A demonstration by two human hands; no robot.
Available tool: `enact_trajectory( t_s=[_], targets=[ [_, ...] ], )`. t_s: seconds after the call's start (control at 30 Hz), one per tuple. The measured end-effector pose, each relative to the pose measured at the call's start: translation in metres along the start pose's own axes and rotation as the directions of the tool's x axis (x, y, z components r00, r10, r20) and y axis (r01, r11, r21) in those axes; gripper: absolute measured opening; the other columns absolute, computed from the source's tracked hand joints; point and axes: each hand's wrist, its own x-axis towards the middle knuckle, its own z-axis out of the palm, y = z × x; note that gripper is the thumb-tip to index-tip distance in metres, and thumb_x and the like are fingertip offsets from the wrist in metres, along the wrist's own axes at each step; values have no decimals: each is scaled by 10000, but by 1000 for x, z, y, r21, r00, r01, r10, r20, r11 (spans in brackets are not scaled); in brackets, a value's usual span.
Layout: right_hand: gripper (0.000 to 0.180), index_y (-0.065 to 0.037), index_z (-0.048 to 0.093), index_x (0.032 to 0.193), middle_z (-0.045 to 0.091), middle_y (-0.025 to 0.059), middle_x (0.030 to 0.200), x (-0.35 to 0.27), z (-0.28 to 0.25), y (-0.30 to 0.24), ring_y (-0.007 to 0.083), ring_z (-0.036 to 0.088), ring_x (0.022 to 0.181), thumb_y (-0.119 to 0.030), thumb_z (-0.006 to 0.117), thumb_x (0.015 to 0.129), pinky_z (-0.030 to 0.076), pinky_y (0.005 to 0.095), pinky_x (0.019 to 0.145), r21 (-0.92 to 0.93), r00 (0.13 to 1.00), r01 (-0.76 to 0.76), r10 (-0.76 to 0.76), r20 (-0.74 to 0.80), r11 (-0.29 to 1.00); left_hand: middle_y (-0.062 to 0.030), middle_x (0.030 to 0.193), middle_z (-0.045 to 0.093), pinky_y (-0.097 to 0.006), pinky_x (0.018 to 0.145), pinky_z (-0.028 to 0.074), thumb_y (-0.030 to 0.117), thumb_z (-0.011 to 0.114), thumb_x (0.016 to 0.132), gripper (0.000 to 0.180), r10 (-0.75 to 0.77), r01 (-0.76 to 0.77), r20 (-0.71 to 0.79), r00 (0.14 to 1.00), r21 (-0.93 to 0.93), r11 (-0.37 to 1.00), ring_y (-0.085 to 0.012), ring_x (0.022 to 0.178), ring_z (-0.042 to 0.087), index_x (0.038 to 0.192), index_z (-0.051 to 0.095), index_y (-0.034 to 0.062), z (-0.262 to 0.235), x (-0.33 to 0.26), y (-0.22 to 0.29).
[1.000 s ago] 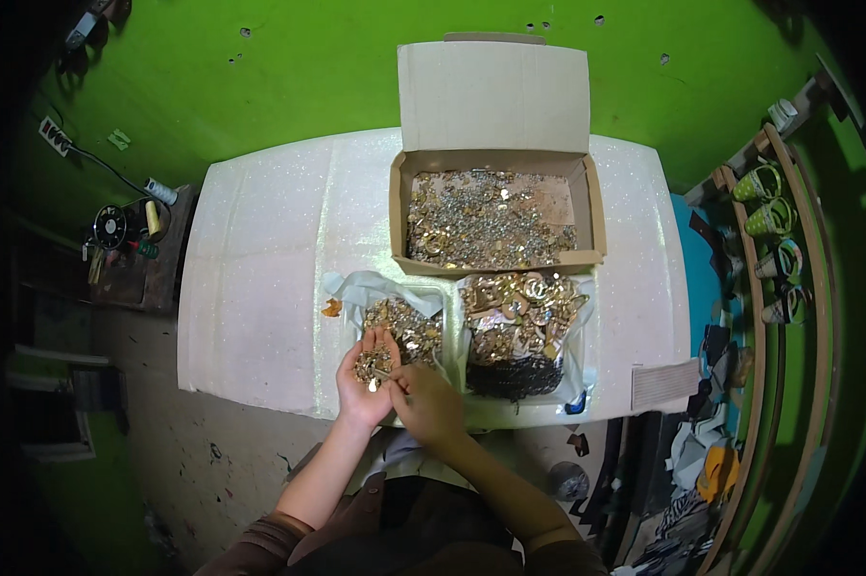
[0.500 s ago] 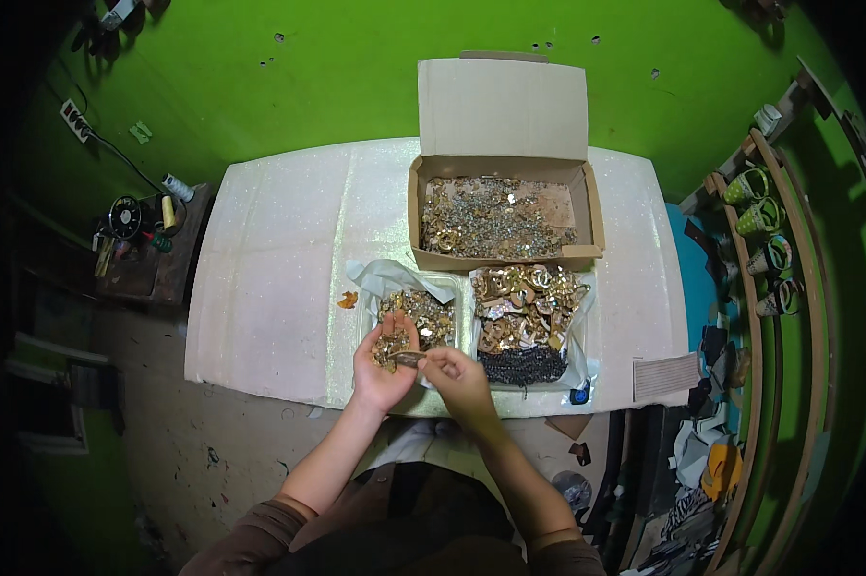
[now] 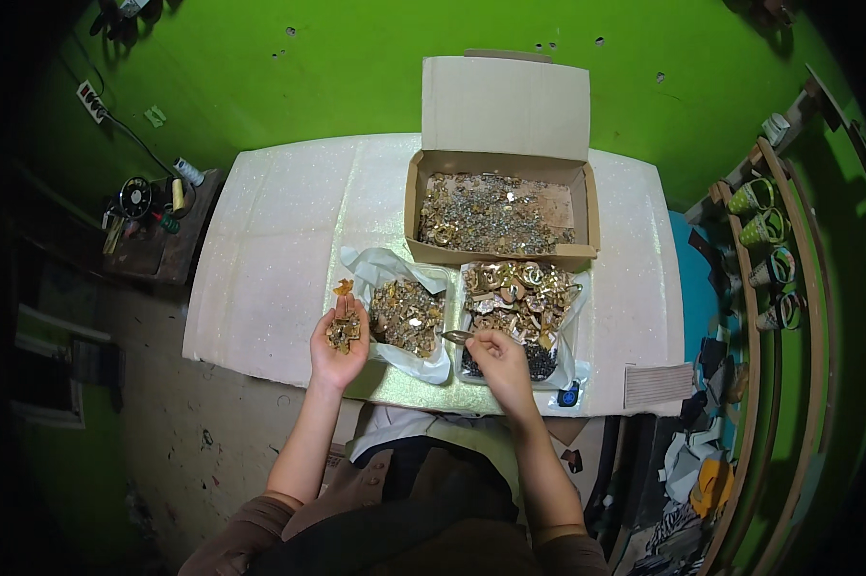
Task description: Sorting decorative buckles and small metallic hardware components into separate containers.
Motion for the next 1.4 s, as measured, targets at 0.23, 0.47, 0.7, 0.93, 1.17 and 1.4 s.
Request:
enact_trajectory(
  t_s=[0.23, 0.47, 0.7, 0.93, 1.17, 1.4],
  targets=[
    [161, -4, 632, 875, 613, 111, 766, 14, 37, -5, 196, 602, 660, -135, 603, 785, 470, 287, 628, -495, 977, 201, -136, 164, 845, -134, 1183, 529, -358, 983, 403, 103, 415, 881, 265, -95, 94, 24, 995, 14, 995, -241, 1125, 488, 1094, 518, -16, 3, 0, -8],
    [209, -11, 602, 996, 588, 131, 857, 15, 53, -32, 239, 600, 716, -112, 553, 820, 461, 316, 633, -434, 926, 371, -291, 241, 821, -100, 1327, 426, -366, 1024, 345, 142, 370, 903, 341, -209, 195, 140, 968, 106, 975, -224, 1239, 390, 1212, 458, 29, 11, 6, -22],
    [167, -63, 617, 956, 561, 101, 844, 33, 65, -36, 275, 558, 761, -125, 577, 807, 463, 356, 677, -462, 751, 658, -563, 346, 594, -118, 1361, 377, -364, 1015, 344, 180, 351, 906, 404, -276, 233, 171, 946, 233, 944, -224, 1270, 345, 1274, 399, 20, 11, 19, -33],
    [149, -75, 645, 884, 554, 73, 908, 57, 83, -47, 258, 531, 865, -165, 623, 767, 452, 346, 738, -589, 710, 700, -486, 510, 404, -130, 1157, 539, -358, 963, 387, 203, 337, 919, 387, -409, 366, 179, 895, 231, 902, -222, 1082, 509, 1221, 439, -17, -6, 29, -24],
    [147, -37, 637, 905, 584, 49, 810, 72, 76, -56, 146, 526, 694, -130, 620, 793, 433, 258, 646, -359, 812, 526, -329, 483, 771, -132, 1251, 476, -360, 972, 384, 159, 332, 907, 385, -299, 276, 62, 952, 240, 930, -227, 1155, 462, 1251, 415, 8, 3, 24, -20],
    [162, 24, 595, 979, 591, -2, 802, 72, 50, -33, 24, 495, 701, -81, 568, 858, 405, 163, 627, -151, 931, 105, -44, 362, 983, -133, 1370, 354, -369, 1045, 309, 154, 316, 913, 435, -228, 220, 94, 969, 86, 972, -231, 1266, 349, 1328, 316, 24, 11, 20, -15]
  ],
)
